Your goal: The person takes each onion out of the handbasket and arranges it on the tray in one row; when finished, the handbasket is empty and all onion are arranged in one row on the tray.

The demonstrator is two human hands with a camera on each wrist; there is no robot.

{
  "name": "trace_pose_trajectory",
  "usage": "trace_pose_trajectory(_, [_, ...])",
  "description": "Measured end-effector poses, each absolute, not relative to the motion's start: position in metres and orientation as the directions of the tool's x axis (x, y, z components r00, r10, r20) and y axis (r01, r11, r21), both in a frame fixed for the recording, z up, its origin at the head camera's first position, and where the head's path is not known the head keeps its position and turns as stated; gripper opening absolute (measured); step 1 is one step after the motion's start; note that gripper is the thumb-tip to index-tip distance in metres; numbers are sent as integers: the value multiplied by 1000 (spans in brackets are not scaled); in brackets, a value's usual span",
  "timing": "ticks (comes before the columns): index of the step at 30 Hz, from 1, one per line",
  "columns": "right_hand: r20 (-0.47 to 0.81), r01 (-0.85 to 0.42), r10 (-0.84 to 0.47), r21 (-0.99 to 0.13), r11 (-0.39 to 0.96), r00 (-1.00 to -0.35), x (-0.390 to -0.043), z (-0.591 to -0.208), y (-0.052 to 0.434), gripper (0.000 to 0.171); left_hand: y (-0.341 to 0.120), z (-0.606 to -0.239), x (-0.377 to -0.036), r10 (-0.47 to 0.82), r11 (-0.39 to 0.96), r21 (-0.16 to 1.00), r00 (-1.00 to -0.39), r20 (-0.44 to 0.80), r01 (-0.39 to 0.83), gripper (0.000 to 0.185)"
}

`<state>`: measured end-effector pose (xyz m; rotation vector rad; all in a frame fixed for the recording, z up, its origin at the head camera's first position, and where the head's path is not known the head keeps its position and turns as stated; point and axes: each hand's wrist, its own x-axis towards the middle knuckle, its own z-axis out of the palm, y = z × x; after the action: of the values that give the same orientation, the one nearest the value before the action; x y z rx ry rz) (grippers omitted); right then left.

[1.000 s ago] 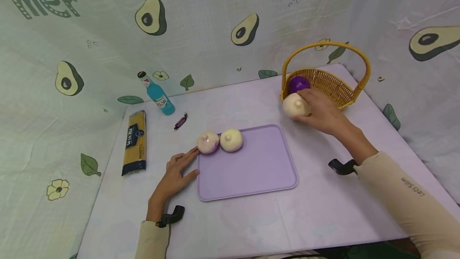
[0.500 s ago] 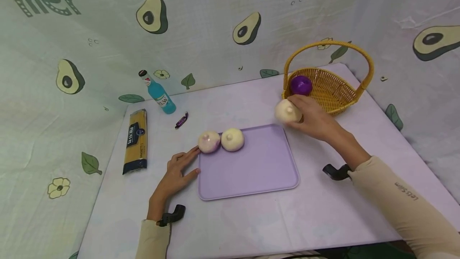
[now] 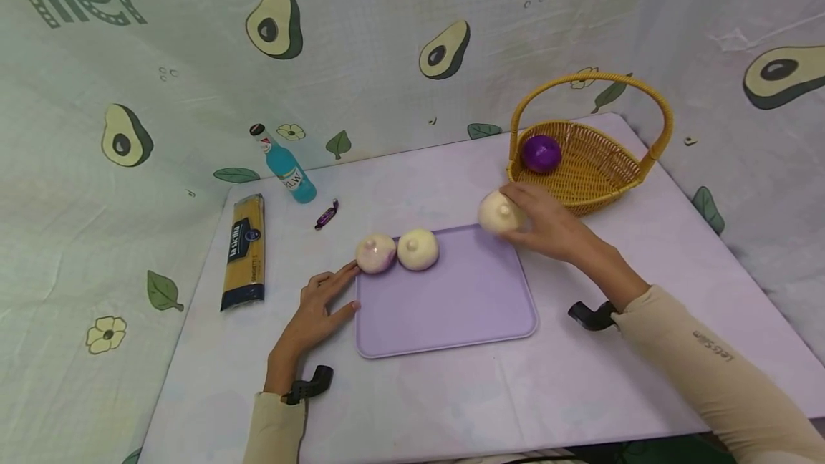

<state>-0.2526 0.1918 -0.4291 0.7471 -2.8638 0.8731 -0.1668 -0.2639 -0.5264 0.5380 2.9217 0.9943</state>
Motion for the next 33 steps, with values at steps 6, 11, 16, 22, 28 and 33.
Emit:
trace_pose_trajectory(6, [235, -499, -444, -511, 700, -865, -252, -434, 183, 75, -264, -527, -167, 328, 736, 592, -938, 111, 328, 65])
trace_pose_trajectory(11, [220, -510, -467, -507, 695, -856, -253, -436, 175, 73, -264, -526, -168, 327, 736, 592, -938, 111, 327, 65])
trace_pose_trajectory(16, [163, -502, -493, -507, 701, -854, -251, -438, 167, 74, -264, -526, -167, 326, 740, 587, -939, 113, 328, 65])
trace_pose_trajectory(22, [151, -527, -536, -524, 669, -831, -252, -442, 156, 74, -264, -525, -167, 330, 740, 582, -936, 122, 337, 66])
trace_pose_trajectory(28, [162, -555, -566, -529, 641, -808, -253, -448, 146, 73, -265, -527, -167, 330, 743, 573, -934, 138, 347, 66])
trace_pose_trajectory(33, [119, -536, -572, -543, 647, -811, -253, -453, 140, 75, -264, -527, -167, 334, 741, 573, -933, 137, 349, 65])
